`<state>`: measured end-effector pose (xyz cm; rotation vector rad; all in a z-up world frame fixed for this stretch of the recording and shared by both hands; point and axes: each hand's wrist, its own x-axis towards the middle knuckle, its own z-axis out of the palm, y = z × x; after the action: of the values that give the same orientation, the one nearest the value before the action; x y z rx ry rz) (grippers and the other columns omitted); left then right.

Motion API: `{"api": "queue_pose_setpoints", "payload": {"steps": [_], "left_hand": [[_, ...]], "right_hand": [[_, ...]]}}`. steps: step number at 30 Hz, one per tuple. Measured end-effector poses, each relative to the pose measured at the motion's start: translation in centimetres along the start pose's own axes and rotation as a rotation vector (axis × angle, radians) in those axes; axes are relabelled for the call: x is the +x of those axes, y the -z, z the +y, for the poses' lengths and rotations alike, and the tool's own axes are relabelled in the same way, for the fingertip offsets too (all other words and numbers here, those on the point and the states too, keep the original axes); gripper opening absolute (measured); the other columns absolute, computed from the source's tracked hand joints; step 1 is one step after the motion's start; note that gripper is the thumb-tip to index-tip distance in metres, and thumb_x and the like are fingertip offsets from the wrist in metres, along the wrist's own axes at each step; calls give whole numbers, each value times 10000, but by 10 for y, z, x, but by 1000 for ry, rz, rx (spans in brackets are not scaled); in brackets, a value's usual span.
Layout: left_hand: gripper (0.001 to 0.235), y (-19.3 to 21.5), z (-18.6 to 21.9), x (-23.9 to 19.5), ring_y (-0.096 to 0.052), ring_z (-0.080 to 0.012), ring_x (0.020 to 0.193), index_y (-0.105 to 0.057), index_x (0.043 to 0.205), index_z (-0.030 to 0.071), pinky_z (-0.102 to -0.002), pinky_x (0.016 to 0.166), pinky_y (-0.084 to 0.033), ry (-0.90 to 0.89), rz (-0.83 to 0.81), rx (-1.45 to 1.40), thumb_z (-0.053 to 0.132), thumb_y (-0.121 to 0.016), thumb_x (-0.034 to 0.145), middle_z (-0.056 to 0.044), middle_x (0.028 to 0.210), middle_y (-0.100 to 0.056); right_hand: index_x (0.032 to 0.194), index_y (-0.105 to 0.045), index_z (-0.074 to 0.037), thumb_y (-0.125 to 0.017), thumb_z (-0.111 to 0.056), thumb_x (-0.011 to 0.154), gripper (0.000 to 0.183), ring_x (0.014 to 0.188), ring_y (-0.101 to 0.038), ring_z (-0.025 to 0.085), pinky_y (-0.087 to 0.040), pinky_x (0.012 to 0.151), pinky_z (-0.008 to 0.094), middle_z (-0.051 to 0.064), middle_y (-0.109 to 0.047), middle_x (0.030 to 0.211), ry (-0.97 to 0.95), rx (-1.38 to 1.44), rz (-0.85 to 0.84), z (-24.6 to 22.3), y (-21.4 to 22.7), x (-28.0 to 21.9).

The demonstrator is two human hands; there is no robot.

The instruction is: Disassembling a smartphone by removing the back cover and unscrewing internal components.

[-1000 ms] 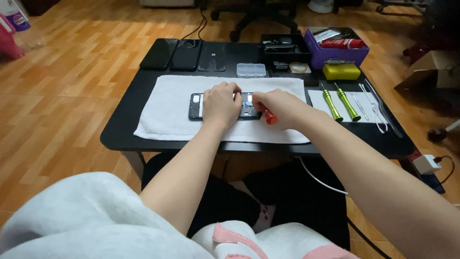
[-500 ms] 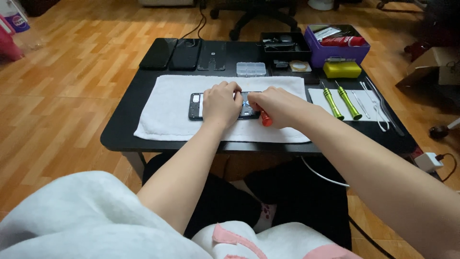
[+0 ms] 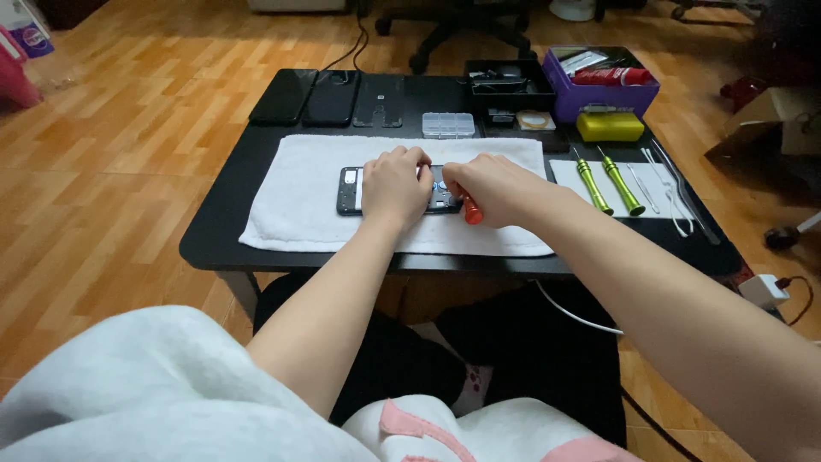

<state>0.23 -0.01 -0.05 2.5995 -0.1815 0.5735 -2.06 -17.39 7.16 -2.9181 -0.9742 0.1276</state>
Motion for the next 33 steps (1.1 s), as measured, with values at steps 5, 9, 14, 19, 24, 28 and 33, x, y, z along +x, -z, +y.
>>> {"api": "queue_pose_setpoints", "payload": {"steps": [5, 9, 14, 19, 24, 28, 33], "left_hand": [[218, 1, 1, 0, -707, -244, 1055, -752, 1095, 186, -440, 1063, -434, 15, -15, -17, 202, -572, 972, -59, 1003, -748], [219, 8, 2, 2, -702, -233, 1065, -751, 1093, 207, -424, 1056, -425, 66, -65, -56, 230, -574, 966, -42, 1024, -754], [238, 6, -9, 25, -706, -275, 1095, -758, 1087, 217, -445, 1013, -439, 208, -177, -234, 296, -610, 918, -28, 1039, -767], [282, 3, -16, 60, -741, -308, 1048, -776, 1113, 170, -455, 944, -526, 270, -246, -305, 279, -659, 880, -71, 1012, -785], [283, -28, -29, 100, -741, -333, 1045, -772, 1136, 184, -474, 887, -560, 153, -215, -188, 238, -714, 865, -71, 1042, -776], [373, -12, -12, 105, -664, -386, 1169, -713, 1261, 133, -560, 943, -547, 5, -220, -74, 153, -713, 888, -149, 1239, -696], [317, -16, -11, 114, -636, -325, 1185, -721, 1246, 159, -532, 980, -519, -42, -275, 17, 146, -686, 931, -92, 1216, -688]], "right_hand": [[1078, -645, -95, -779, -21, 797, 320, 933, -734, 362, -578, 911, 471, 100, -722, 839, -15, 87, 12, 15, -6, 8], [991, -626, -164, -802, -45, 740, 329, 779, -711, 277, -576, 816, 403, 27, -656, 710, -38, 338, 174, 55, -32, 27], [990, -646, -188, -798, -115, 770, 278, 678, -711, 245, -578, 752, 380, 35, -677, 704, -86, 565, 374, 70, -30, 27], [1051, -634, -148, -733, -39, 817, 277, 647, -717, 258, -585, 743, 367, 100, -701, 787, -127, 806, 535, 67, -29, 26], [1027, -564, -42, -608, 39, 808, 238, 639, -689, 191, -548, 700, 322, 77, -647, 767, -33, 982, 766, 80, -40, 37], [1024, -561, -65, -608, 21, 814, 232, 636, -692, 169, -532, 617, 263, 74, -654, 763, -85, 1035, 764, 85, -36, 42], [1090, -538, -98, -636, -47, 896, 224, 685, -669, 185, -538, 676, 281, 96, -656, 776, -137, 1141, 669, 97, -36, 46]]}}
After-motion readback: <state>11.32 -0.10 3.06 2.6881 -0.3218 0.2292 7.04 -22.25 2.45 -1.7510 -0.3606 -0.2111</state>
